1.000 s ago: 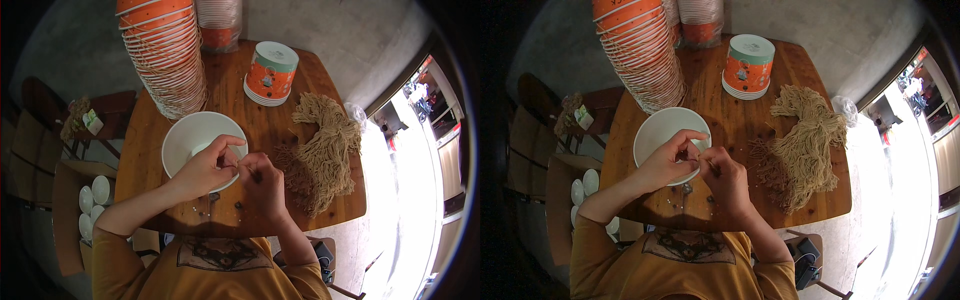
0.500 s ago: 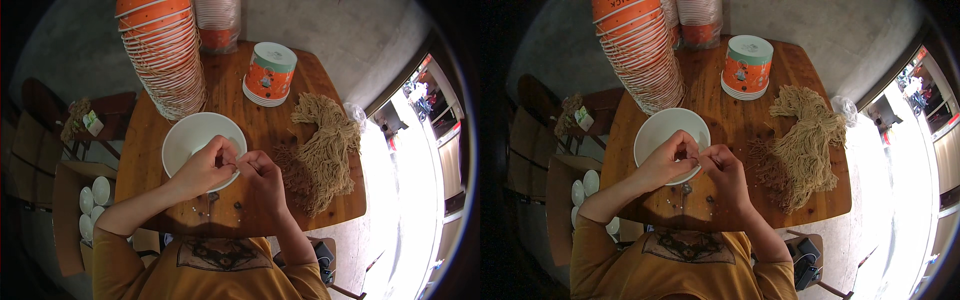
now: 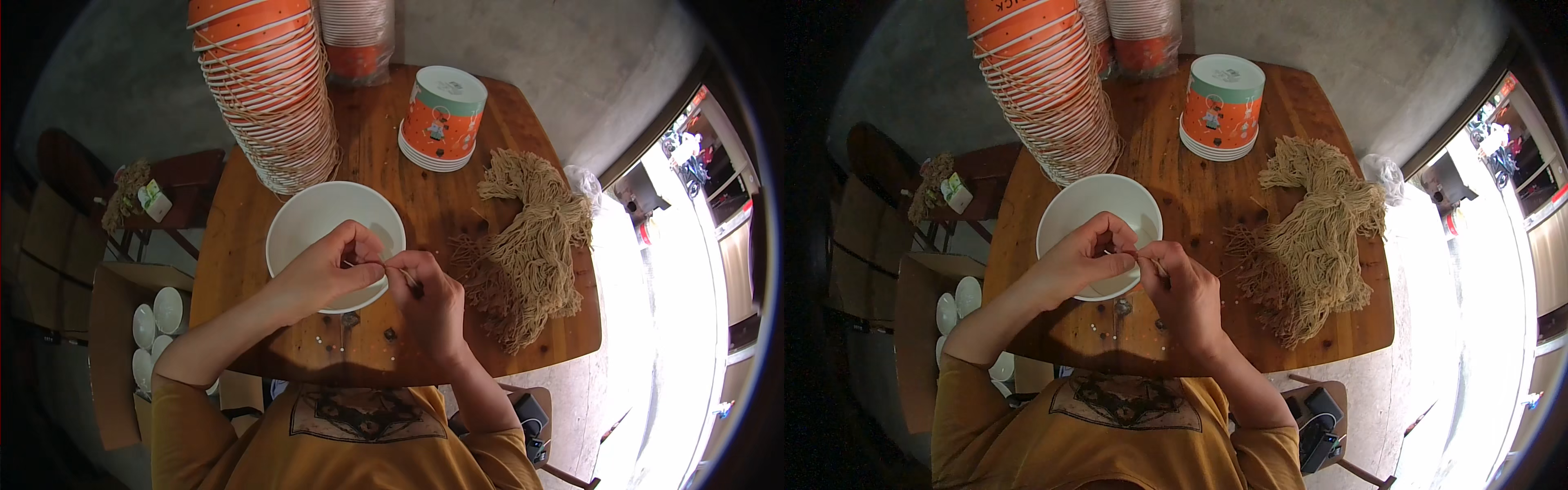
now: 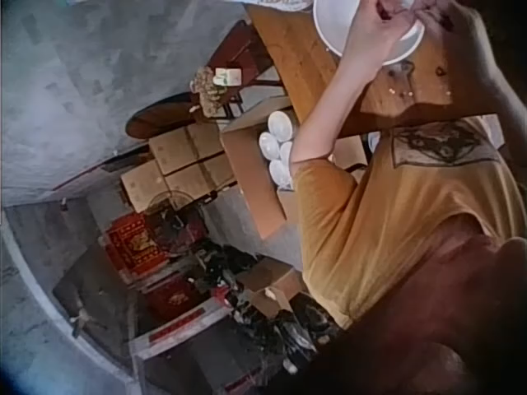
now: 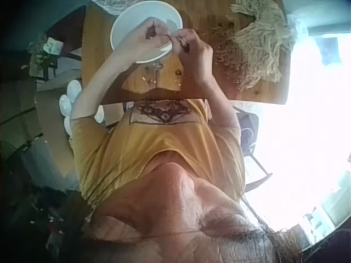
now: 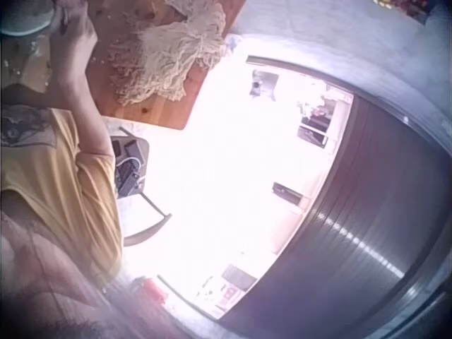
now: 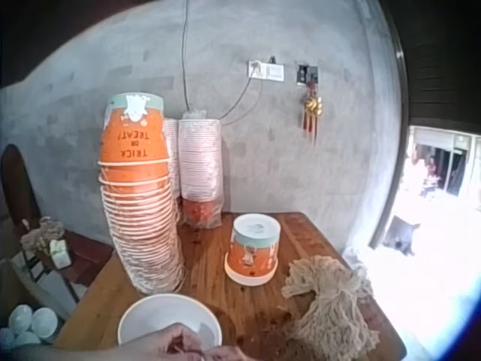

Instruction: Threading elastic cords through holes in paper Halloween buckets for assembly.

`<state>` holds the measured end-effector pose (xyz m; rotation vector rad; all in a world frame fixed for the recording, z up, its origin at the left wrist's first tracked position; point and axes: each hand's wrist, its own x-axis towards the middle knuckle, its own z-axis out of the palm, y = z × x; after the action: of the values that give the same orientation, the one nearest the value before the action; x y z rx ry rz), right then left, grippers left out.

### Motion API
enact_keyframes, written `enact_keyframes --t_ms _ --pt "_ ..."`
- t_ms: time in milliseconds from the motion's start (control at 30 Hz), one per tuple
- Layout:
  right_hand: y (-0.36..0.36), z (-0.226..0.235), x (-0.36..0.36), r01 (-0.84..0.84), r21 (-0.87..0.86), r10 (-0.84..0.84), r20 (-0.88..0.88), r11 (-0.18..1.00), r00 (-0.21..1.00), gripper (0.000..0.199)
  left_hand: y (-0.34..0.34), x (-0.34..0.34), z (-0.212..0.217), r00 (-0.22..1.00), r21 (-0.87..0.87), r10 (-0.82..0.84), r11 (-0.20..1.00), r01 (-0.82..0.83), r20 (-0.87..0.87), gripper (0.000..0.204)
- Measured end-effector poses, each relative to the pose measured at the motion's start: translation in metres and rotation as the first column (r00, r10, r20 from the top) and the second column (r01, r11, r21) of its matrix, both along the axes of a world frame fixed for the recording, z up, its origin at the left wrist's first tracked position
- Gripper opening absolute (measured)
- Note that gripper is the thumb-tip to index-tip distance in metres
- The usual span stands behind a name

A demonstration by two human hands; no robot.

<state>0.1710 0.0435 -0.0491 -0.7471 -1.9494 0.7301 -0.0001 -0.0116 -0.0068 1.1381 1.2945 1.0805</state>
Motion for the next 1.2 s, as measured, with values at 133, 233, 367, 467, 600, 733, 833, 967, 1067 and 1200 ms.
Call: enact_keyframes --t_ms 133,233,367,467,600,733,833,967,1067,1200 --pt "0.000 0.000 0.000 -0.009 0.010 0.009 0.007 1.000 1.000 0.023 0.003 -0.004 -0.003 1.000 -0.051 0.013 0.999 -0.014 -0.017 0.013" --pt "-0.001 0.000 0.001 -0.012 -0.021 0.012 0.006 1.000 1.000 0.023 0.004 -0.005 -0.004 0.999 -0.064 -0.002 0.998 0.004 0.036 0.011" --pt "-0.002 -0.001 0.001 -0.024 -0.077 0.023 -0.011 0.997 1.000 0.022 0.003 -0.005 -0.006 1.000 -0.041 0.016 0.999 -0.016 0.005 0.008" --pt "-0.001 0.000 -0.001 0.000 -0.038 0.000 -0.008 0.999 1.000 0.022 0.000 0.000 -0.003 0.995 0.026 0.061 0.998 -0.059 -0.083 0.007" --pt "-0.001 -0.002 -0.002 0.028 0.067 -0.027 -0.022 0.997 0.999 0.023 -0.008 0.008 0.005 0.995 0.068 0.063 0.996 -0.058 -0.079 0.006" --pt "-0.001 -0.001 -0.003 0.042 0.118 -0.044 0.009 0.992 0.999 0.025 -0.005 0.007 0.001 0.997 0.023 0.066 0.998 -0.065 -0.043 0.007" --pt "-0.002 0.000 -0.002 0.035 0.126 -0.037 0.014 0.991 0.999 0.026 -0.004 0.005 -0.001 0.993 0.054 0.070 0.996 -0.065 -0.095 0.007" --pt "-0.001 -0.002 -0.001 0.046 0.142 -0.051 0.027 0.989 0.998 0.026 -0.012 0.013 0.005 0.944 0.224 0.202 0.964 -0.145 -0.260 0.008" --pt "-0.001 -0.003 -0.001 0.047 0.157 -0.051 0.020 0.986 0.999 0.026 -0.019 0.018 0.015 0.927 0.202 0.188 0.971 -0.126 -0.325 0.008" --pt "-0.002 -0.002 -0.001 0.056 0.174 -0.064 0.038 0.983 0.997 0.026 -0.019 0.016 0.006 0.936 0.193 0.149 0.977 -0.090 -0.318 0.008"
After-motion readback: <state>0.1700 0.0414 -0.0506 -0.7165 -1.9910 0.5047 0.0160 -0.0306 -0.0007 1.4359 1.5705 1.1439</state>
